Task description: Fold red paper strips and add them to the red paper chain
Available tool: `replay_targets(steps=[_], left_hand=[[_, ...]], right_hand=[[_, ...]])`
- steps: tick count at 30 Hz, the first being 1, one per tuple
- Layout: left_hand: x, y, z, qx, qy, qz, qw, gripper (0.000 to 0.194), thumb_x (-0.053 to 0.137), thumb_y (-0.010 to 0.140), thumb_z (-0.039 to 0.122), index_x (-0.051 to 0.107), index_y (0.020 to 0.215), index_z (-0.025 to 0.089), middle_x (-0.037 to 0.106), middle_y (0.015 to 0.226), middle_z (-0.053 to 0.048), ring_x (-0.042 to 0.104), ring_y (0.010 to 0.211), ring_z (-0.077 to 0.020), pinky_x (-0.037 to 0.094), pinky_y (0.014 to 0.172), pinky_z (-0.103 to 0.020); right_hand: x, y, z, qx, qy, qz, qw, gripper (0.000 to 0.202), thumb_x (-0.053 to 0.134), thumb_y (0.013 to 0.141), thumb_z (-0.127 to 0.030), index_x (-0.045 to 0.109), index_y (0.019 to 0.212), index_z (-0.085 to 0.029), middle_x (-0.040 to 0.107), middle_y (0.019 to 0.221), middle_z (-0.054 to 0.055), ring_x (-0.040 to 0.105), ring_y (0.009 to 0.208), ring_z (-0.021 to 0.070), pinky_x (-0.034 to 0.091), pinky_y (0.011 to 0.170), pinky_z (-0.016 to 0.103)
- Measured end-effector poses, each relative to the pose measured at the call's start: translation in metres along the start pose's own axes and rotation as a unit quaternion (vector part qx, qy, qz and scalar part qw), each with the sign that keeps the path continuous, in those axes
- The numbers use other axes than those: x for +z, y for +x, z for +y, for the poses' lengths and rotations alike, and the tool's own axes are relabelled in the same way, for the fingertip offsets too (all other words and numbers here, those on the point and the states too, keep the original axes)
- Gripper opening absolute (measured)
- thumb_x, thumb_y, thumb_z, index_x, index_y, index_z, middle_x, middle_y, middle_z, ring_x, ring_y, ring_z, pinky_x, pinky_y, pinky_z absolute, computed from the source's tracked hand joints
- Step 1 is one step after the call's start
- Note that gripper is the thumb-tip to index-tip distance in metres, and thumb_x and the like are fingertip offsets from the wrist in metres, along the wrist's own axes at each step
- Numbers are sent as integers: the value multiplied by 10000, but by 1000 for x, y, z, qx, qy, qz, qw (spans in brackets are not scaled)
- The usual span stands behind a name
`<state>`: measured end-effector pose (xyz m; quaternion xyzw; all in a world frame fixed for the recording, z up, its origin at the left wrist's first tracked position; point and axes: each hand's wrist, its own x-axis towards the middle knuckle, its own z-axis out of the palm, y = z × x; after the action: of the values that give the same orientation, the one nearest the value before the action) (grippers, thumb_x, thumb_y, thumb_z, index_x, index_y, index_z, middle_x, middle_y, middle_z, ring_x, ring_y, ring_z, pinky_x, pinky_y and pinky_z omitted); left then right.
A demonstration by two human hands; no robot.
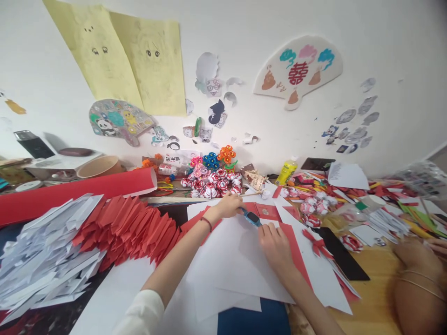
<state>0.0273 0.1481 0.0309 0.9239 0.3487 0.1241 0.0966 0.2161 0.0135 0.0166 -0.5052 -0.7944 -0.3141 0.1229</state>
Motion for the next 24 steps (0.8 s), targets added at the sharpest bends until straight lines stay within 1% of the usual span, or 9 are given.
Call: replay_targets(steps=[4, 6, 8, 11, 15, 17, 20, 22, 24], left_hand=[[6, -4, 9, 38, 48, -21, 998, 182, 598, 875, 250, 738, 985, 290, 652, 949, -49, 529, 1018, -215, 316, 931, -344], [3, -14, 17, 40, 74, -4, 996, 217, 590, 881, 249, 717, 1057, 262, 624, 1074, -84, 501, 1107, -239, 307, 986, -370], [-2, -32, 27, 34, 131, 46, 990, 292, 590, 874, 204, 662, 1157, 217, 569, 1235, -114, 446, 1222, -256, 274, 1056, -395], [-9, -71, 40, -73, 214, 124, 966, 271, 547, 890, 161, 644, 1144, 154, 587, 1225, -139, 483, 1199, -268, 300, 1050, -413], [-2, -121, 51, -268, 258, 75, 925, 236, 453, 901, 78, 687, 934, 73, 673, 901, -175, 608, 917, -277, 402, 835, -402], [8, -136, 54, -292, 270, 44, 917, 226, 469, 892, 75, 693, 907, 59, 678, 866, -185, 619, 875, -287, 402, 798, -407], [19, -146, 54, -267, 264, 22, 927, 231, 467, 887, 61, 697, 910, 55, 678, 855, -171, 625, 854, -287, 401, 780, -417], [22, -147, 54, -272, 263, 22, 925, 231, 467, 884, 48, 694, 926, 56, 673, 882, -171, 621, 886, -289, 399, 788, -420], [23, -147, 52, -277, 252, 33, 927, 228, 479, 928, 146, 690, 946, 60, 662, 902, -176, 605, 903, -295, 400, 786, -429]], right_hand=[[3, -11, -6, -72, -10, -1, 997, 372, 425, 781, 97, 631, 647, -182, 606, 621, 68, 522, 622, 206, 338, 582, 347], [1, -16, -8, -57, 9, -19, 998, 353, 444, 794, 71, 638, 651, -187, 614, 628, 72, 537, 646, 216, 347, 588, 353], [-5, -17, -10, -19, 35, -40, 998, 297, 478, 860, -27, 655, 689, -194, 634, 662, 81, 558, 695, 236, 361, 600, 361], [-20, -8, -17, 39, 94, -44, 994, 250, 479, 941, -192, 686, 801, -199, 673, 750, 83, 583, 756, 239, 376, 624, 352], [-28, 35, -51, 95, 223, -15, 970, 229, 473, 953, -245, 698, 932, -210, 708, 846, 56, 623, 827, 213, 374, 649, 313], [-20, 63, -75, 111, 289, -27, 951, 211, 494, 935, -247, 702, 968, -227, 718, 875, 43, 632, 836, 210, 362, 637, 297], [4, 95, -104, 138, 355, -48, 923, 248, 490, 899, -196, 708, 1009, -236, 728, 911, 42, 634, 786, 199, 359, 624, 287], [22, 104, -112, 165, 387, -48, 906, 279, 475, 883, -180, 715, 1018, -227, 730, 910, 47, 629, 760, 195, 380, 643, 287], [37, 103, -113, 180, 412, -46, 892, 300, 458, 875, -173, 718, 1016, -215, 727, 902, 51, 622, 738, 189, 404, 672, 292]])
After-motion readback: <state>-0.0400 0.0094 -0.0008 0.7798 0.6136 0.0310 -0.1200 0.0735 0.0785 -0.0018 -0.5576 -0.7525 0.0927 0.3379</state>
